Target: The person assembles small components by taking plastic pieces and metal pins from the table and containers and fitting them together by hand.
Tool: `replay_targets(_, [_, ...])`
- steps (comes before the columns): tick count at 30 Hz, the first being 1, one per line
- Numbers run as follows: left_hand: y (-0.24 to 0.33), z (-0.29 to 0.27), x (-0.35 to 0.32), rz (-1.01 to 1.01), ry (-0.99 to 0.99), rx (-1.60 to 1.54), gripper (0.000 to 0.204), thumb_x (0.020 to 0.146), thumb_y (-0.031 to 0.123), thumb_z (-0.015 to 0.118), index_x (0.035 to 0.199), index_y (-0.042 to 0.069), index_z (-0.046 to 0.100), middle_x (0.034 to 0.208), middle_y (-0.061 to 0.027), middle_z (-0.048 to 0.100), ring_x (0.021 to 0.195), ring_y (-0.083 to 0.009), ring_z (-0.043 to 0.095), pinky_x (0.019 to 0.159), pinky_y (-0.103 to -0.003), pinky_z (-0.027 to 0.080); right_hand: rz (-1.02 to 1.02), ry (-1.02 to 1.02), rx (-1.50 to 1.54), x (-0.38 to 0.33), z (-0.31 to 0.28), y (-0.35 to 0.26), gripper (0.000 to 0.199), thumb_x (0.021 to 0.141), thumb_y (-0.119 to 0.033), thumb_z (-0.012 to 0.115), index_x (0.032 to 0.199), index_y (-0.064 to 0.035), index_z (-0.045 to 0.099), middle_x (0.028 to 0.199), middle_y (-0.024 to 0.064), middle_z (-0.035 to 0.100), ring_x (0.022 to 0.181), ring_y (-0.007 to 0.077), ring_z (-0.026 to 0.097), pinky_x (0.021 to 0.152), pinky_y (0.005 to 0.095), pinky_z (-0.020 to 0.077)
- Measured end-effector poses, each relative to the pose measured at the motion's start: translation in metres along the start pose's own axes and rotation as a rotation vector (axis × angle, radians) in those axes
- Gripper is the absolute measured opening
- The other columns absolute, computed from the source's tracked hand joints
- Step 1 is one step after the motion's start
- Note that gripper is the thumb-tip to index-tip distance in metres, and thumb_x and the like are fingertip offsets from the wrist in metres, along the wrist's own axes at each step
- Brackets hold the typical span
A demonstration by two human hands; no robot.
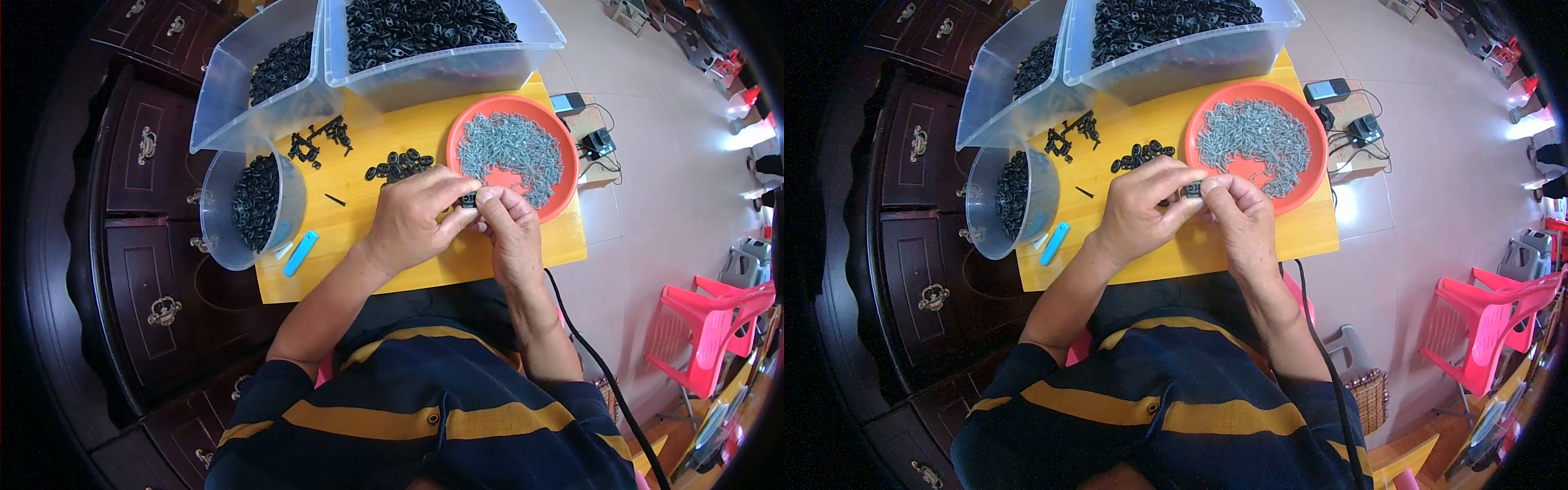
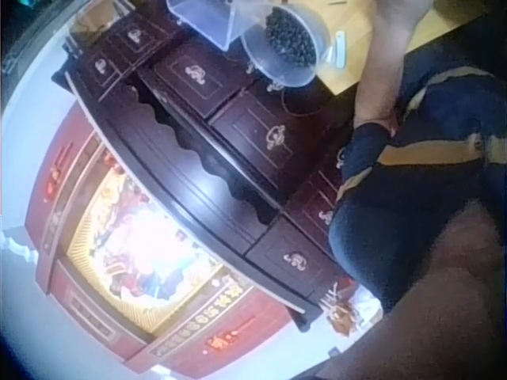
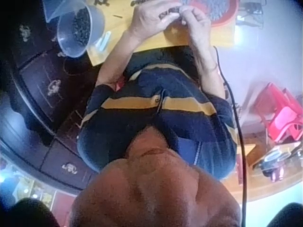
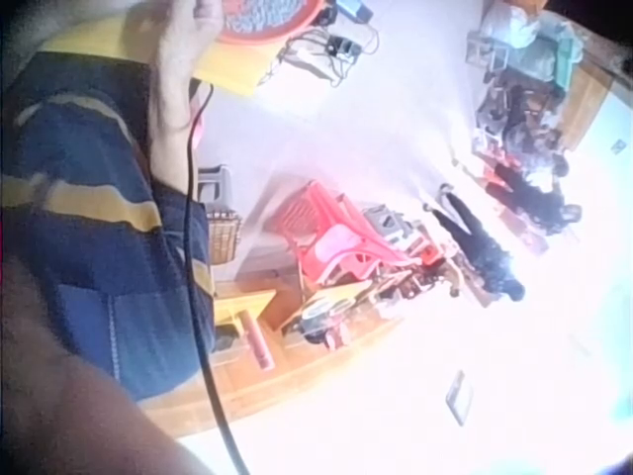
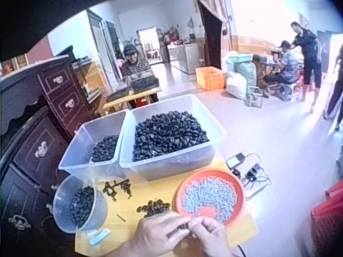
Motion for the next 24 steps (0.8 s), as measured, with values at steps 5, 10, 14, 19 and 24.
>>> replay_targets(5, [-0.008,0.003,-0.001,-0.092,-0.01,-0.101,0.032,0.075,-0.001,0.082,0.105,0.002,0.072,0.091,-0.0095,0.07,0.065,-0.016,0.065,0.058,-0.028,0.052,-0.004,0.019,-0.004,0.0,0.001,-0.001,0.018,0.102,-0.02,0.062,0.092,-0.006,0.068,0.083,-0.0029,0.064,0.075,0.0052,0.055,0.07,0.0226,0.0447])
replay_targets(10, [-0.016,0.0,-0.001,-0.036,0.003,-0.099,0.03,0.076,-0.001,0.081,0.104,0.002,0.072,0.089,-0.0092,0.069,0.065,-0.016,0.065,0.058,-0.028,0.052,0.018,0.019,-0.014,0.002,0.004,0.001,0.019,0.101,-0.021,0.063,0.091,-0.0063,0.068,0.083,-0.003,0.064,0.075,0.0048,0.055,0.07,0.0222,0.0444])
replay_targets(14, [-0.012,-0.007,-0.002,-0.111,-0.019,-0.113,0.029,0.077,0.0,0.081,0.104,0.003,0.072,0.091,-0.0095,0.07,0.068,-0.0169,0.067,0.06,-0.029,0.053,0.008,0.017,-0.054,0.001,0.004,0.002,0.018,0.101,-0.022,0.063,0.093,-0.0067,0.069,0.084,-0.0039,0.064,0.076,0.0047,0.055,0.07,0.022,0.0441])
replay_targets(19, [-0.001,-0.01,0.002,-0.067,-0.059,-0.099,0.025,0.083,0.01,0.076,0.107,0.003,0.071,0.097,-0.0133,0.07,0.084,-0.0284,0.071,0.071,-0.037,0.057,-0.048,0.041,-0.095,-0.004,0.007,-0.008,0.015,0.102,-0.018,0.062,0.094,-0.0055,0.067,0.086,-0.0038,0.062,0.077,0.0051,0.054,0.07,0.0221,0.043])
replay_targets(24, [-0.005,-0.028,-0.006,-0.197,-0.151,-0.123,0.018,0.086,0.011,0.072,0.102,0.004,0.071,0.095,-0.0126,0.07,0.076,-0.0288,0.069,0.067,-0.037,0.055,-0.044,-0.061,-0.152,-0.008,0.016,-0.003,0.014,0.102,-0.015,0.061,0.095,-0.0043,0.066,0.084,-0.0028,0.062,0.075,0.0056,0.053,0.07,0.022,0.042])
Point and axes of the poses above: each hand's wrist, its own x-axis towards the middle knuckle, its own z-axis out of the palm, y = z × x, the point moved 6 cm from there along x, towards the middle knuckle
